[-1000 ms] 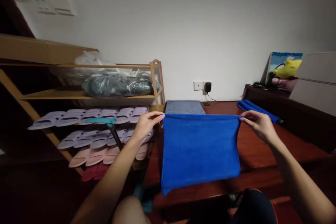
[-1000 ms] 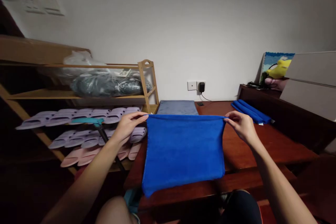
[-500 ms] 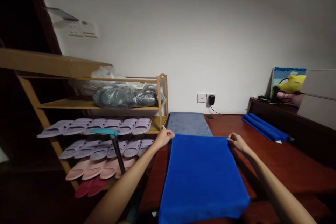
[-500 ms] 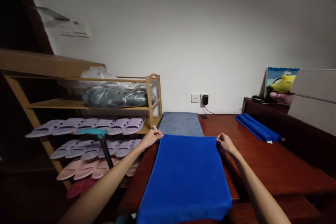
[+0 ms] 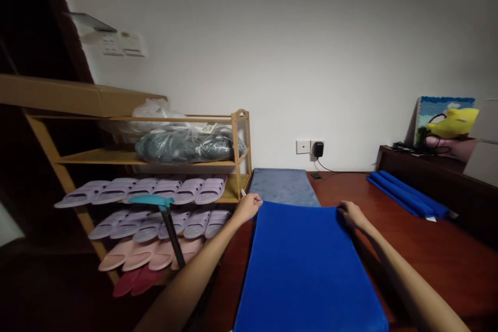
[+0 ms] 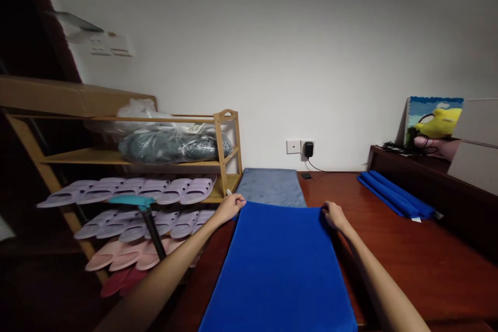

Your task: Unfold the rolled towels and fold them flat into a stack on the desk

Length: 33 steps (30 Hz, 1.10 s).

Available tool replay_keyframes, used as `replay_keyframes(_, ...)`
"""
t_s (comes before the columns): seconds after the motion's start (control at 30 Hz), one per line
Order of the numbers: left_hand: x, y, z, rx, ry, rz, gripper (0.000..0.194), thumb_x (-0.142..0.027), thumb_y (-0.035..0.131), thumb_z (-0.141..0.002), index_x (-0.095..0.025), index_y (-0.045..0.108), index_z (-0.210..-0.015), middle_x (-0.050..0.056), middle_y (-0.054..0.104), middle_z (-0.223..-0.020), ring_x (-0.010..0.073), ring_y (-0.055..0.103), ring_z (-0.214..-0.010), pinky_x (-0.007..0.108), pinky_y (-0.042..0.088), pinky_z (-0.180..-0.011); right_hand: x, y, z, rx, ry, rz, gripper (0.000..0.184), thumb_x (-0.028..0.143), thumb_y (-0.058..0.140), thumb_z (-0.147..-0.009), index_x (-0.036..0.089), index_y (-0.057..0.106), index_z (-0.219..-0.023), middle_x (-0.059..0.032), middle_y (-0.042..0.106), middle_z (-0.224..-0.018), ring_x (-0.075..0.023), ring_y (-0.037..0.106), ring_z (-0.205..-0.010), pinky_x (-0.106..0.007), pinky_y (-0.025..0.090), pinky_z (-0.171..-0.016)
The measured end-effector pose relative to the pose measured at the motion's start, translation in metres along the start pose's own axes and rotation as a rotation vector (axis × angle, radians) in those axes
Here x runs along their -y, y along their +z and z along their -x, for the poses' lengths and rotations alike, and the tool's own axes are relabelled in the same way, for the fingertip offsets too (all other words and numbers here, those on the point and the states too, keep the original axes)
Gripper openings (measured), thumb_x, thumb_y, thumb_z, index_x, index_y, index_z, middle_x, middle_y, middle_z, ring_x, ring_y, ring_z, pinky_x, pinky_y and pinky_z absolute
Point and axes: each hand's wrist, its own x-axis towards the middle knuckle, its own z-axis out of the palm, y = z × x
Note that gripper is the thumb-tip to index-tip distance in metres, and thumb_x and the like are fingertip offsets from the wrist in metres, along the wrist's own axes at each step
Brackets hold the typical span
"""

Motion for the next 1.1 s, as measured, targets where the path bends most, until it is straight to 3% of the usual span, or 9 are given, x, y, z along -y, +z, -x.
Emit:
replay_keyframes(0.2, -0.001, 0.013, -0.022, 0.015, -0.107, -0.083, 0.015, -0.017, 0.055, -0.084, -0.017, 0.063, -0.072, -0.001, 0.061, -0.064, 0.0148, 0.06, -0.07, 0.025, 0.043, -0.067, 0.015, 0.002, -0.018, -0.04, 0.055, 0.132, 0.033, 0.04, 0.047, -0.092, 0.015, 0.055, -0.112, -0.0054, 0.06, -0.102, -0.0151, 0.059, -0.09, -0.037, 0.049, -0.081)
replay_keyframes(0.33, -0.001, 0.016, -0.032, 0.06, -0.149, -0.129, 0.017, -0.029, 0.055, -0.091, -0.013, 0.062, -0.093, 0.003, 0.064, -0.088, 0.0151, 0.061, -0.079, 0.032, 0.05, -0.073, 0.027, 0.004, -0.021, -0.048, 0.044, 0.215, 0.035, 0.041, 0.047, -0.092, 0.015, 0.054, -0.114, -0.006, 0.059, -0.105, -0.0157, 0.059, -0.091, -0.037, 0.049, -0.081)
replay_keyframes(0.43, -0.004, 0.015, -0.032, 0.058, -0.152, -0.173, 0.017, -0.028, 0.053, -0.091, -0.015, 0.063, -0.094, 0.004, 0.065, -0.091, 0.0173, 0.062, -0.083, 0.034, 0.05, -0.076, 0.033, 0.004, -0.02, -0.083, 0.034, 0.268, 0.034, 0.04, 0.046, -0.092, 0.016, 0.053, -0.115, -0.0064, 0.058, -0.108, -0.0171, 0.057, -0.096, -0.039, 0.047, -0.084)
replay_keyframes(0.5, -0.011, 0.016, -0.026, 0.029, -0.121, -0.213, 0.015, -0.019, 0.05, -0.09, -0.016, 0.064, -0.093, 0.007, 0.067, -0.093, 0.0213, 0.062, -0.092, 0.036, 0.046, -0.083, 0.04, 0.007, -0.017, -0.125, 0.043, 0.298, 0.037, 0.039, 0.04, -0.094, 0.014, 0.052, -0.118, -0.011, 0.057, -0.112, -0.0213, 0.055, -0.103, -0.043, 0.044, -0.088)
replay_keyframes(0.63, -0.04, 0.035, -0.001, 0.006, 0.075, -0.265, 0.042, -0.009, 0.045, -0.085, -0.019, 0.052, -0.125, 0.011, 0.052, -0.132, 0.0261, 0.043, -0.125, 0.041, 0.031, -0.102, 0.063, 0.026, -0.008, -0.176, -0.031, 0.316, 0.057, 0.048, 0.022, -0.095, 0.009, 0.039, -0.134, -0.024, 0.046, -0.129, -0.031, 0.04, -0.124, -0.048, 0.03, -0.099)
replay_keyframes(0.73, -0.058, 0.061, 0.013, 0.078, 0.263, -0.3, 0.048, -0.025, 0.04, -0.092, -0.021, 0.038, -0.139, 0.007, 0.03, -0.15, 0.0245, 0.024, -0.138, 0.04, 0.022, -0.109, 0.078, 0.048, -0.001, -0.097, -0.184, 0.297, 0.069, 0.062, 0.019, -0.091, 0.02, 0.026, -0.145, -0.012, 0.031, -0.147, -0.0251, 0.023, -0.136, -0.043, 0.021, -0.107)
replay_keyframes(0.87, -0.057, 0.086, 0.017, 0.195, 0.217, -0.354, 0.063, -0.053, 0.025, -0.093, -0.015, 0.03, -0.144, 0.012, 0.023, -0.152, 0.0281, 0.016, -0.14, 0.05, 0.016, -0.11, 0.079, 0.067, 0.004, 0.02, -0.24, 0.277, 0.075, 0.071, 0.016, -0.085, 0.029, 0.023, -0.146, -0.0055, 0.019, -0.153, -0.0242, 0.013, -0.14, -0.046, 0.016, -0.109)
replay_keyframes(0.97, -0.053, 0.088, 0.014, 0.224, 0.201, -0.359, 0.065, -0.056, 0.025, -0.093, -0.016, 0.031, -0.144, 0.012, 0.025, -0.151, 0.0271, 0.016, -0.14, 0.051, 0.014, -0.111, 0.075, 0.067, 0.005, 0.052, -0.231, 0.264, 0.076, 0.072, 0.018, -0.085, 0.029, 0.02, -0.147, -0.0062, 0.015, -0.154, -0.0244, 0.01, -0.141, -0.048, 0.015, -0.109)
replay_keyframes(1.1, -0.065, 0.078, 0.02, 0.204, 0.184, -0.362, 0.063, -0.051, 0.026, -0.094, -0.016, 0.026, -0.146, 0.011, 0.018, -0.153, 0.0277, 0.01, -0.141, 0.053, 0.009, -0.111, 0.085, 0.058, 0.015, 0.017, -0.191, 0.235, 0.073, 0.067, 0.021, -0.088, 0.026, 0.018, -0.148, -0.0071, 0.006, -0.155, -0.0245, 0.0, -0.142, -0.049, 0.005, -0.111)
